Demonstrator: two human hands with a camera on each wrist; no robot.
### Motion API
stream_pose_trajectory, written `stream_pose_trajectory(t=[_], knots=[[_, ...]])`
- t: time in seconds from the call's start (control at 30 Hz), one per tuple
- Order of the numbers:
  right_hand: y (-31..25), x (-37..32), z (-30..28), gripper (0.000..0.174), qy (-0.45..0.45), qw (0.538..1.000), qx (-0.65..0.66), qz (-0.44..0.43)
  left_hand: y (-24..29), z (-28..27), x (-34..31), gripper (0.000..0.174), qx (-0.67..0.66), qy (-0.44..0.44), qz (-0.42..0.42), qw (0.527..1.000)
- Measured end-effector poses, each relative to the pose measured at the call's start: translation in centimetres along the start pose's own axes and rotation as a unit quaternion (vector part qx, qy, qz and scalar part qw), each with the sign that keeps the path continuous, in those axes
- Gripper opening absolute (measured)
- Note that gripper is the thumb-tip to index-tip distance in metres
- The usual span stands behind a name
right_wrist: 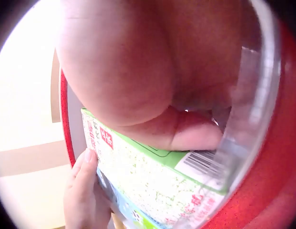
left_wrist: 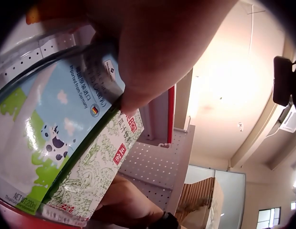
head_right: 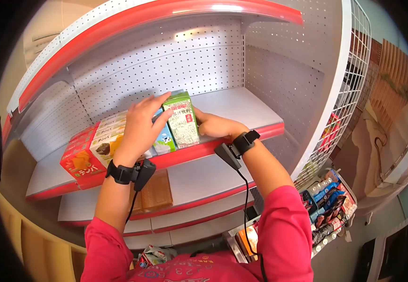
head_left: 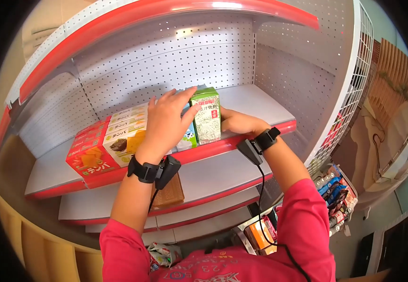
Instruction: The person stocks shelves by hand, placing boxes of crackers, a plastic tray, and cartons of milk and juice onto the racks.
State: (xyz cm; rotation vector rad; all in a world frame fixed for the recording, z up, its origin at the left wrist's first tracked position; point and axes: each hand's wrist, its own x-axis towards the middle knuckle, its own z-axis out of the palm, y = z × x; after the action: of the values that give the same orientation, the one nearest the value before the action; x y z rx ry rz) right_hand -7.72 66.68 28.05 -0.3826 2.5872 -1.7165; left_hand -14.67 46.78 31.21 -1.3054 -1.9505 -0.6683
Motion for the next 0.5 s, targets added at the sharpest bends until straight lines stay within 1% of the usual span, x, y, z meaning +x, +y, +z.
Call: stream_pose_trajectory(t=[0.03, 0.07, 0.13, 0.17, 0.2, 0.23, 0.27, 0.3, 0.33, 0.37, 0.4, 0.43, 0.47, 0.5], knots=[[1.0, 0.5, -0.5, 0.086, -0.002, 0.998, -0.056, -0.041, -0.1, 0.1, 0.0, 0.04, 0.001, 0.005, 0.001, 1.0], [1.8, 0.7, -0.8, 0.086, 0.003, 0.998, -0.054, -0.037, -0.2, 0.2, 0.0, 0.04, 0.001, 0.01, 0.001, 1.0], [2.1, 0.3, -0.5, 0.081, 0.087, 0.983, -0.106, -0.122, -0.2, 0.0, 0.0, 0.041, -0.012, -0.003, -0.005, 1.0], [2.4, -0.7, 0.1, 0.07, 0.198, 0.961, -0.137, -0.137, -0.1, 0.0, 0.0, 0.041, -0.002, 0.001, 0.0, 1.0], [2.2, -1.7, 0.8, 0.07, 0.204, 0.961, -0.136, -0.129, 0.0, -0.1, 0.0, 0.041, 0.008, 0.004, 0.006, 1.0], [1.9, -2.7, 1.7, 0.065, 0.307, 0.926, -0.144, -0.164, 0.1, -0.2, 0.0, 0.041, 0.022, -0.014, -0.007, 1.0], [1.6, -3.8, 2.7, 0.06, 0.407, 0.879, -0.153, -0.195, 0.2, -0.2, 0.0, 0.041, 0.012, -0.021, -0.003, 1.0], [1.4, -5.1, 4.2, 0.048, 0.47, 0.847, -0.128, -0.213, 0.3, -0.2, -0.1, 0.041, 0.051, 0.019, 0.017, 0.998], [2.0, -6.4, 5.6, 0.048, 0.479, 0.845, -0.13, -0.198, 0.6, -0.2, -0.4, 0.041, 0.089, 0.057, 0.037, 0.994], [2.7, -7.8, 6.9, 0.046, 0.521, 0.82, -0.118, -0.204, 1.1, -0.6, -0.8, 0.039, 0.097, 0.072, 0.049, 0.991], [3.5, -9.2, 8.4, 0.043, 0.564, 0.792, -0.107, -0.209, 1.7, -1.0, -1.5, 0.039, 0.082, 0.061, 0.055, 0.993], [4.5, -10.6, 9.9, 0.037, 0.586, 0.775, -0.117, -0.207, 2.4, -1.5, -2.5, 0.036, 0.031, 0.098, 0.078, 0.992], [5.4, -12.4, 11.5, 0.035, 0.594, 0.772, -0.13, -0.183, 3.0, -1.6, -3.6, 0.034, -0.022, 0.137, 0.099, 0.985], [6.3, -14.4, 13.0, 0.034, 0.584, 0.786, -0.146, -0.142, 3.6, -1.6, -5.3, 0.031, -0.054, 0.143, 0.121, 0.981]])
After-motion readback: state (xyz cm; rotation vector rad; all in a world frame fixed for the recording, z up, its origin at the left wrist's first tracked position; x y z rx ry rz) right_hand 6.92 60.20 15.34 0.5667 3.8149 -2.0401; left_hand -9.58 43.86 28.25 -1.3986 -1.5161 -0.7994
